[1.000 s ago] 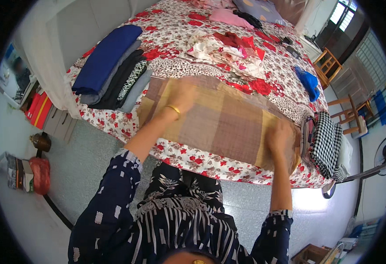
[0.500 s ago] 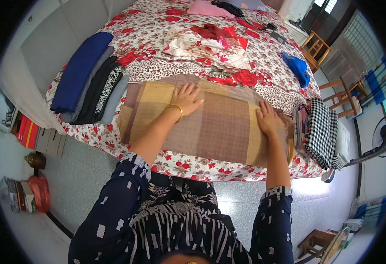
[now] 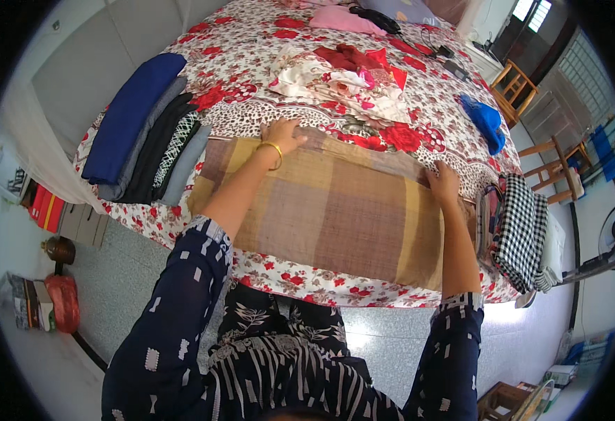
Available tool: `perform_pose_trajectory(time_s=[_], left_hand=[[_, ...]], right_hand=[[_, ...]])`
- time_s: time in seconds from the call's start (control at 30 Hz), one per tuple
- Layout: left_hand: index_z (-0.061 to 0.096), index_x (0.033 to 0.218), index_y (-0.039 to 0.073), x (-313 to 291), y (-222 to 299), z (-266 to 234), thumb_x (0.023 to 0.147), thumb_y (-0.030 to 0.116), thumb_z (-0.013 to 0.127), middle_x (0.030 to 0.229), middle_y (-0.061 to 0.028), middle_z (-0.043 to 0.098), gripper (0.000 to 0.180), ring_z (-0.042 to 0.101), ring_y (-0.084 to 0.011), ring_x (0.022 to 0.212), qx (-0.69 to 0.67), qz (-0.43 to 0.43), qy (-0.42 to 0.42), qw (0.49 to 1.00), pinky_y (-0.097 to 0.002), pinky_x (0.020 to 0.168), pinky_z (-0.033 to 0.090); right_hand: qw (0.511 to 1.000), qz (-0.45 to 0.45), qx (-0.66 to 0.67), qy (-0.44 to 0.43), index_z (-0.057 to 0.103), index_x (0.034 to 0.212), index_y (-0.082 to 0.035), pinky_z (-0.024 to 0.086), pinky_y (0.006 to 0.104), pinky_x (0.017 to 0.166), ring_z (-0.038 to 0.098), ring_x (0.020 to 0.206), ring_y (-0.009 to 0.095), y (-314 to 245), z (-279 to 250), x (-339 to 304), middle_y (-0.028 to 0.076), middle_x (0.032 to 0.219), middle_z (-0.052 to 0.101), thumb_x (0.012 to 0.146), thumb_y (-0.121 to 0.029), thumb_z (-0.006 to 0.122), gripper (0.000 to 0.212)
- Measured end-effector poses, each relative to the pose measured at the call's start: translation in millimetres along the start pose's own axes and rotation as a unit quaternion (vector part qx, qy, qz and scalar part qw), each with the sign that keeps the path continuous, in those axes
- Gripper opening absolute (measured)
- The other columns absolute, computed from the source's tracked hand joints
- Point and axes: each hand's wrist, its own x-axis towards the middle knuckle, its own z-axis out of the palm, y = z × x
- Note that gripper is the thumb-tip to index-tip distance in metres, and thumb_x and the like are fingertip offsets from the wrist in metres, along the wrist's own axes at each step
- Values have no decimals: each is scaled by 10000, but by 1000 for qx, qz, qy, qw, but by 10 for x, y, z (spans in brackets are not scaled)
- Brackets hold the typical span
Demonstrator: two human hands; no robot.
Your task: Folding a plaid shirt and other clothing items on a bed.
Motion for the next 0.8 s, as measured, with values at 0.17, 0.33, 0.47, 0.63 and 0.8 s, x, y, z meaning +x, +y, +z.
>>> perform_pose_trajectory(time_s=[0.17, 0.33, 0.47, 0.63, 0.8], left_hand=[[553, 1087, 52, 274, -174, -96, 614, 363, 721, 1071, -144, 569, 591, 530, -264, 1007, -111, 55, -149, 981, -369, 897, 380], [598, 998, 40, 238, -67, -50, 605, 276, 734, 1011, -145, 598, 478, 575, -252, 921, -172, 50, -90, 980, -321, 802, 443], [631, 874, 72, -85, -98, -99, 626, 216, 702, 851, -107, 616, 295, 589, -253, 802, -249, 115, 44, 961, -340, 717, 457], [610, 793, 97, -831, -195, -414, 625, 35, 608, 736, -41, 505, 179, 495, -219, 743, -69, 350, 165, 920, -375, 835, 385], [613, 789, 116, -1229, -286, -359, 638, 47, 582, 739, -30, 490, 169, 495, -202, 799, -18, 425, 152, 892, -393, 909, 331]], right_hand=[[980, 25, 54, -188, 589, 963, -109, 410, 401, 709, 577, 843, 266, -348, 67, 318, 59, 832, 631, 680, -338, 640, 367], [993, -5, 96, -69, 582, 812, -61, 427, 348, 594, 574, 666, 251, -341, 117, 299, 109, 722, 589, 654, -192, 617, 208], [984, -102, 140, 32, 559, 798, -42, 414, 365, 641, 541, 672, 238, -350, -158, -1, 89, 708, 549, 671, -66, 582, 132], [981, -171, 87, 40, 559, 808, -79, 326, 388, 779, 482, 817, 251, -534, -651, -683, 65, 767, 523, 696, -80, 568, 112], [976, -219, 18, -3, 553, 795, -63, 321, 397, 800, 477, 845, 256, -512, -760, -1123, 69, 793, 511, 690, -42, 543, 108]])
